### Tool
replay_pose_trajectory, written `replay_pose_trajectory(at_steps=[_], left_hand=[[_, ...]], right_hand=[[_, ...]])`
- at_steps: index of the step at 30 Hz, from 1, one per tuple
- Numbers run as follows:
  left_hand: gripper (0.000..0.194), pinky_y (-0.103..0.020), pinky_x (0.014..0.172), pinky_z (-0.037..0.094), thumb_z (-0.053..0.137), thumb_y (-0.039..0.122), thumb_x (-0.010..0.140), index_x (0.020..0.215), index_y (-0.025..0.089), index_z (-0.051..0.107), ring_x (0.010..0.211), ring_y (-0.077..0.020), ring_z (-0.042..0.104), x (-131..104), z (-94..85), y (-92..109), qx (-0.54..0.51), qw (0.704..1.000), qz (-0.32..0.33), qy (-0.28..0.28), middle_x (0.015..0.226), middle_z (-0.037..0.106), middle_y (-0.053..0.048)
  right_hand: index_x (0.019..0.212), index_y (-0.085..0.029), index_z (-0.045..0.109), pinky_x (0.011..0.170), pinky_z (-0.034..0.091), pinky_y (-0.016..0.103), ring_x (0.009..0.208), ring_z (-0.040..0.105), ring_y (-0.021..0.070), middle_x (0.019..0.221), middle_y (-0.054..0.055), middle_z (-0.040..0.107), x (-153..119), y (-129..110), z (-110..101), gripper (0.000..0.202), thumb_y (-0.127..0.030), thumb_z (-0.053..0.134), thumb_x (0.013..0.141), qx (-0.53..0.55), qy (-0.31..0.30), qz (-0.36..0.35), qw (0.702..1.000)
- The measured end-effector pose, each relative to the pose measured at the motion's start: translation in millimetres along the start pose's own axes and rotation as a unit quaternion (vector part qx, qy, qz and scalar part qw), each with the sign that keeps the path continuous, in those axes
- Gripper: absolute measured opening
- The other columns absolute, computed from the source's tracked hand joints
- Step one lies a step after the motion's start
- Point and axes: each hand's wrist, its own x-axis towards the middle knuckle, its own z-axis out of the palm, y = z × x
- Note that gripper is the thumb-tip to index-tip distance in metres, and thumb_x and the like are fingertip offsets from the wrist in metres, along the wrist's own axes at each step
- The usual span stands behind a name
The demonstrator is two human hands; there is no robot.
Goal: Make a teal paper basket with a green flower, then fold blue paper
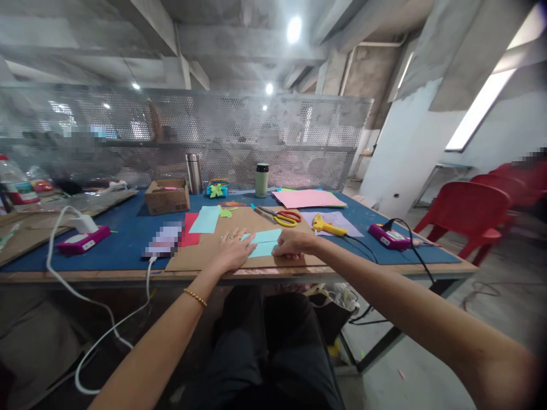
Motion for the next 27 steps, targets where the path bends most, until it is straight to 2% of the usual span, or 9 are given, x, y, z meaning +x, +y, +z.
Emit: replay_pose_trajectory(at_steps=[7, 17, 20, 23, 25, 27], left_hand=[[0.055, -0.053, 0.122, 0.026, 0.025, 0.05, 0.106, 0.154, 0.032, 0.046, 0.153, -0.0294, 0.033, 0.7, 5.3, -2.0, 0.012, 1.0, 0.009, 0.02, 0.163, 0.041, -0.009], [0.057, -0.052, 0.123, 0.025, 0.023, 0.05, 0.106, 0.155, 0.029, 0.044, 0.154, -0.0306, 0.031, -2.3, -1.4, 1.2, 0.02, 1.0, 0.002, -0.005, 0.164, 0.038, -0.011], [0.057, -0.053, 0.123, 0.025, 0.024, 0.05, 0.106, 0.155, 0.029, 0.044, 0.154, -0.0306, 0.031, -3.2, -3.0, 2.0, 0.02, 1.0, 0.003, -0.005, 0.165, 0.038, -0.011], [0.057, -0.054, 0.123, 0.024, 0.024, 0.051, 0.106, 0.156, 0.029, 0.043, 0.154, -0.0309, 0.029, -2.4, -3.7, 2.6, 0.021, 1.0, 0.002, -0.014, 0.165, 0.036, -0.011], [0.057, -0.054, 0.123, 0.023, 0.025, 0.05, 0.106, 0.157, 0.029, 0.042, 0.155, -0.0312, 0.028, -1.4, -3.6, 3.1, 0.018, 1.0, 0.0, -0.02, 0.166, 0.036, -0.011], [0.057, -0.053, 0.124, 0.021, 0.025, 0.048, 0.106, 0.157, 0.029, 0.041, 0.155, -0.031, 0.027, -0.5, -2.5, 3.1, 0.014, 1.0, -0.001, -0.023, 0.166, 0.035, -0.011]], right_hand=[[0.055, -0.018, 0.053, 0.052, 0.047, 0.024, 0.056, 0.065, 0.0162, 0.052, -0.001, 0.06, -14.4, 11.2, -6.7, 0.032, -0.03, 0.068, 0.081, 0.006, 0.014, 0.049, 0.999], [0.056, -0.016, 0.056, 0.05, 0.049, 0.024, 0.052, 0.065, 0.0162, 0.052, 0.003, 0.065, -29.6, 30.8, -12.9, 0.029, -0.023, 0.064, 0.084, -0.019, 0.046, 0.077, 0.996], [0.063, -0.015, 0.064, 0.054, 0.049, 0.025, 0.057, 0.067, 0.0186, 0.056, 0.005, 0.067, -29.5, 32.8, -17.7, 0.02, -0.022, 0.067, 0.082, -0.046, 0.104, 0.06, 0.992], [0.081, -0.014, 0.073, 0.06, 0.048, 0.026, 0.065, 0.07, 0.0187, 0.066, 0.006, 0.072, -22.7, 25.8, -17.8, 0.021, -0.027, 0.059, 0.091, -0.064, 0.179, 0.014, 0.982], [0.094, -0.016, 0.075, 0.067, 0.049, 0.026, 0.074, 0.072, 0.0181, 0.078, 0.006, 0.076, -15.1, 15.7, -9.6, 0.03, -0.031, 0.05, 0.097, -0.071, 0.214, -0.02, 0.974], [0.108, -0.018, 0.073, 0.077, 0.048, 0.026, 0.09, 0.072, 0.0189, 0.098, 0.008, 0.078, -6.3, 4.8, 5.2, 0.027, -0.032, 0.052, 0.098, -0.083, 0.245, -0.041, 0.965]])
